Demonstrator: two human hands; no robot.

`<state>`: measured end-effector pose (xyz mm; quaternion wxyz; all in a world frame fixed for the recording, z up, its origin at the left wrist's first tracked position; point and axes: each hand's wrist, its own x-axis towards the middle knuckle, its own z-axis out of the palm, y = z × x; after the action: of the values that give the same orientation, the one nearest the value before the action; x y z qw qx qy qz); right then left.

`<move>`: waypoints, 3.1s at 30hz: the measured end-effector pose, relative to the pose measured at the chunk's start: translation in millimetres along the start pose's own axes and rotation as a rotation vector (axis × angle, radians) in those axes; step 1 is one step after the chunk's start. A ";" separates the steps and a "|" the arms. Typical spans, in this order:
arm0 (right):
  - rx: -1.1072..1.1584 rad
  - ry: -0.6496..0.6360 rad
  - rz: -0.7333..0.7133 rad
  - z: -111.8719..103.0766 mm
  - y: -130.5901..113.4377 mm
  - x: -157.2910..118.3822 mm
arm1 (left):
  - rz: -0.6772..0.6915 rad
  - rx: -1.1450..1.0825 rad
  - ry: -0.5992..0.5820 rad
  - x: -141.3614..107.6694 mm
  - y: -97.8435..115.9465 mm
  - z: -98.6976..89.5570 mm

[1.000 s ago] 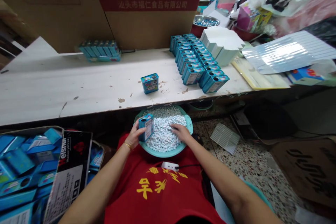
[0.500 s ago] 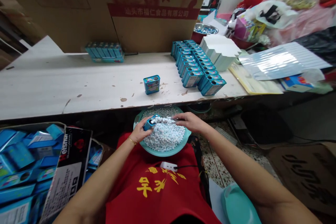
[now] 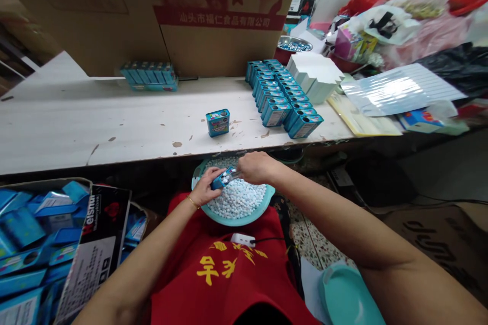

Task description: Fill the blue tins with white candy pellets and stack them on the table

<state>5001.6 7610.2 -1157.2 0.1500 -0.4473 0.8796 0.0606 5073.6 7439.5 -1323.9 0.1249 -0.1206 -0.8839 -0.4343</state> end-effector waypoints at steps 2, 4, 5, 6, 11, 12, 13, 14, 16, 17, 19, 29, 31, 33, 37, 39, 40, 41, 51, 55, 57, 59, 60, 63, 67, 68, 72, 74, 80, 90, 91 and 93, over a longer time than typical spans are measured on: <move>-0.003 0.009 0.007 -3.2 0.3 -4.5 | 0.019 -0.012 0.016 0.8 -0.8 0.7; -0.003 0.040 0.005 -1.0 11.5 -15.0 | 0.040 -0.050 0.040 0.4 -2.1 -1.1; 0.009 0.057 0.006 4.0 21.1 -21.8 | 0.041 -0.073 0.054 -0.6 -3.4 -3.0; 0.030 0.073 0.016 12.6 32.8 -28.8 | 0.025 -0.099 0.069 -2.4 -5.2 -5.4; 0.151 0.029 0.230 106.1 83.1 -40.8 | -0.343 -0.429 0.166 -20.7 -23.8 -10.6; 0.172 0.040 0.254 129.2 83.9 -35.1 | -0.425 -0.516 0.193 -24.3 -28.1 -7.4; 0.205 0.059 0.259 150.9 80.6 -26.6 | -0.490 -0.597 0.224 -26.9 -31.7 -2.3; 0.254 0.091 0.264 170.4 74.1 -16.0 | -0.535 -0.671 0.251 -28.3 -34.3 4.4; 0.404 0.163 0.288 200.6 55.8 8.3 | -0.576 -0.806 0.294 -27.3 -35.0 20.9; 0.481 0.192 0.318 211.1 47.0 19.8 | -0.588 -0.869 0.305 -25.3 -33.2 29.2; 0.597 0.232 0.360 224.6 36.2 37.1 | -0.603 -0.956 0.306 -20.4 -26.6 41.9; 1.007 0.338 0.095 198.8 75.0 16.8 | -0.430 -0.566 0.294 -31.1 -16.1 -9.5; 1.000 0.341 0.049 173.9 77.2 6.8 | -0.382 -0.460 0.268 -30.2 -16.2 -15.3; 0.960 0.311 0.005 146.3 76.7 -1.6 | -0.333 -0.380 0.219 -25.9 -14.8 -13.9; 0.801 0.228 -0.062 96.5 68.7 -8.6 | -0.259 -0.249 0.126 -14.1 -9.6 -1.8; 0.627 0.187 -0.056 76.6 61.5 -8.8 | -0.249 -0.207 0.106 -9.4 -6.1 2.5; 0.521 0.162 -0.052 67.6 57.3 -9.0 | -0.247 -0.189 0.095 -7.6 -4.2 3.7; 0.416 0.136 -0.049 59.1 52.6 -9.3 | -0.239 -0.169 0.081 -6.3 -2.4 4.2; -0.045 0.028 0.022 8.2 2.5 -3.5 | -0.137 -0.110 0.050 -6.0 0.5 7.8; -0.014 0.058 0.029 8.3 16.4 -14.3 | -0.168 -0.159 0.094 -7.6 -3.2 6.6; 0.065 0.086 0.038 23.4 39.2 -26.2 | -0.223 -0.218 0.117 -11.4 -6.6 3.1; 0.155 0.098 0.082 53.8 65.0 -36.1 | -0.292 -0.312 0.139 -17.6 -12.0 -0.5; 0.182 0.090 0.132 74.1 75.6 -38.7 | -0.330 -0.362 0.152 -21.2 -15.4 -1.4; 0.225 0.058 0.234 142.3 85.4 -31.0 | -0.463 -0.486 0.201 -30.1 -26.5 3.5; 0.409 0.173 0.264 206.6 52.9 8.9 | -0.568 -0.660 0.254 -28.0 -30.8 28.1; 0.460 0.196 0.280 214.3 43.9 19.5 | -0.581 -0.711 0.260 -25.3 -28.9 34.8; 0.648 0.226 0.311 224.1 33.4 42.5 | -0.586 -0.832 0.259 -18.6 -17.6 45.1; 0.720 0.226 0.293 223.8 41.4 41.4 | -0.547 -0.799 0.273 -21.8 -14.8 36.4; 0.882 0.265 0.132 199.5 67.3 20.8 | -0.456 -0.509 0.310 -39.3 -21.3 -6.1; 0.706 0.225 -0.065 90.7 62.4 -9.2 | -0.255 -0.186 0.162 -20.0 -15.1 4.9; 0.614 0.210 -0.055 81.5 58.1 -9.2 | -0.237 -0.160 0.158 -17.9 -15.0 7.1; 0.423 0.189 -0.015 65.9 49.8 -9.0 | -0.218 -0.138 0.158 -14.5 -14.6 9.7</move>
<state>4980.3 7662.5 -1218.1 0.1578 -0.4161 0.8796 -0.1682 5081.4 7437.0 -1345.1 0.1375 0.0023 -0.8473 -0.5130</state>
